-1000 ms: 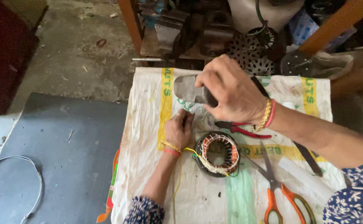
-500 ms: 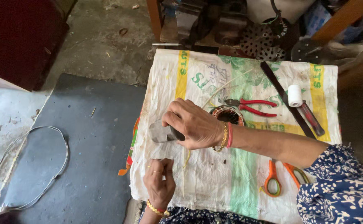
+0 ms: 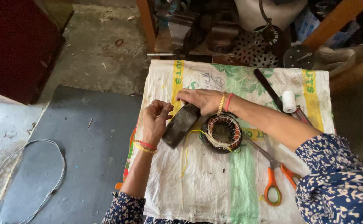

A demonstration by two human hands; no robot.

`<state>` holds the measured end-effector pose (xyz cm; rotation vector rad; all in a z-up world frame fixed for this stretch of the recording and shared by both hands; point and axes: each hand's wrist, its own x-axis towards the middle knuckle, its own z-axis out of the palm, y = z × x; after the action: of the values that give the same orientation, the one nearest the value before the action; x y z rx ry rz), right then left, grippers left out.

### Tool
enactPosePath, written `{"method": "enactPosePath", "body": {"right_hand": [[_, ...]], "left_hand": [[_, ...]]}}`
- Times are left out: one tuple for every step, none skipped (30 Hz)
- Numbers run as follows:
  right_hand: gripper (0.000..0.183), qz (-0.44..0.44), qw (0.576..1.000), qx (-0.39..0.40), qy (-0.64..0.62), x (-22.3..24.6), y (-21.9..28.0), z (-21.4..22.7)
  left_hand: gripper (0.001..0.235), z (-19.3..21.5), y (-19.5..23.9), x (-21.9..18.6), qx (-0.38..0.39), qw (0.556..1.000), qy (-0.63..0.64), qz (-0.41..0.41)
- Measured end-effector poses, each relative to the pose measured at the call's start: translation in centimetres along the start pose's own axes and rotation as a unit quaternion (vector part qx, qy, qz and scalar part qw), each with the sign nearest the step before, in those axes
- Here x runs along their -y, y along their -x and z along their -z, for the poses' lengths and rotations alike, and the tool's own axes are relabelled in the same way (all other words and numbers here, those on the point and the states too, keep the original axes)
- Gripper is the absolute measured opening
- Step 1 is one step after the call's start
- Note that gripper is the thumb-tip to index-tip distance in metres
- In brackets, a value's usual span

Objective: The person works on a small electrical coil assembly, using scissors to cut a white insulating strip and thread, then uses pliers to adjust wires and a metal tool to manipulate the coil. The person also handles a small metal component and ties a white thread around the coil.

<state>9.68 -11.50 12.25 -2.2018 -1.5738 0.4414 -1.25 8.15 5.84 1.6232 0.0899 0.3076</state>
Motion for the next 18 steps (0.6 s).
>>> {"method": "enactPosePath", "body": {"right_hand": [[0.076,-0.016,1.000,-0.010,-0.006,-0.5,0.2,0.0],[0.076,-0.031,0.999,-0.019,-0.011,-0.9,0.4,0.1],[0.078,-0.047,0.998,-0.026,-0.022,-1.2,0.7,0.1],[0.075,-0.013,0.998,-0.041,-0.042,-1.3,1.4,0.1],[0.073,0.027,0.996,-0.064,-0.053,-1.6,1.4,1.1],[0.071,0.067,0.992,-0.087,-0.063,-1.5,1.3,1.9],[0.058,0.025,0.986,-0.124,-0.109,-1.0,1.6,2.0],[0.045,-0.017,0.975,-0.161,-0.154,-0.4,2.0,2.0],[0.032,-0.057,0.959,-0.197,-0.197,0.1,2.2,2.1],[0.029,-0.060,0.960,-0.196,-0.192,0.6,2.6,2.1],[0.026,-0.062,0.961,-0.195,-0.189,1.2,2.9,1.9],[0.024,-0.064,0.961,-0.194,-0.185,1.8,3.2,1.7],[0.021,-0.058,0.963,-0.206,-0.164,2.5,3.6,1.3],[0.018,-0.052,0.964,-0.219,-0.142,3.1,3.9,0.8],[0.015,-0.047,0.964,-0.232,-0.118,3.5,4.2,0.7],[0.013,-0.036,0.959,-0.238,-0.150,3.7,4.6,0.7],[0.012,-0.024,0.952,-0.244,-0.181,4.0,4.9,0.7],[0.010,-0.012,0.945,-0.249,-0.212,4.2,5.2,0.6]], "left_hand": [[0.019,-0.7,-0.4,0.7,0.021,1.000,0.009,0.019],[0.019,-1.2,-1.1,1.2,0.018,1.000,-0.014,0.001],[0.019,-1.8,-1.5,1.6,0.014,0.999,-0.039,-0.012],[0.019,-2.4,-1.1,1.9,0.011,0.998,-0.063,-0.024],[0.017,-2.5,-1.9,1.6,0.017,0.999,-0.030,0.000],[0.016,-2.5,-2.4,1.2,0.024,0.999,0.003,0.025],[0.015,-2.7,-2.1,1.1,0.030,0.997,0.039,0.055],[0.015,-2.7,-1.8,0.9,0.043,0.997,0.032,0.049],[0.015,-2.7,-1.7,0.7,0.054,0.997,0.026,0.041],[0.015,-2.8,-1.7,0.6,0.066,0.997,0.020,0.033],[0.014,-2.8,-1.7,0.4,0.082,0.995,0.041,0.041],[0.013,-2.9,-1.7,0.3,0.098,0.992,0.062,0.049],[0.013,-2.9,-1.5,0.2,0.115,0.988,0.082,0.059],[0.013,-2.9,-1.4,0.1,0.126,0.986,0.088,0.064],[0.013,-3.2,-1.4,0.0,0.138,0.984,0.095,0.068],[0.013,-3.4,-1.5,-0.1,0.150,0.981,0.102,0.072],[0.014,-3.5,-1.5,-0.2,0.163,0.978,0.114,0.067],[0.015,-3.6,-1.4,-0.3,0.177,0.974,0.127,0.062]]}}
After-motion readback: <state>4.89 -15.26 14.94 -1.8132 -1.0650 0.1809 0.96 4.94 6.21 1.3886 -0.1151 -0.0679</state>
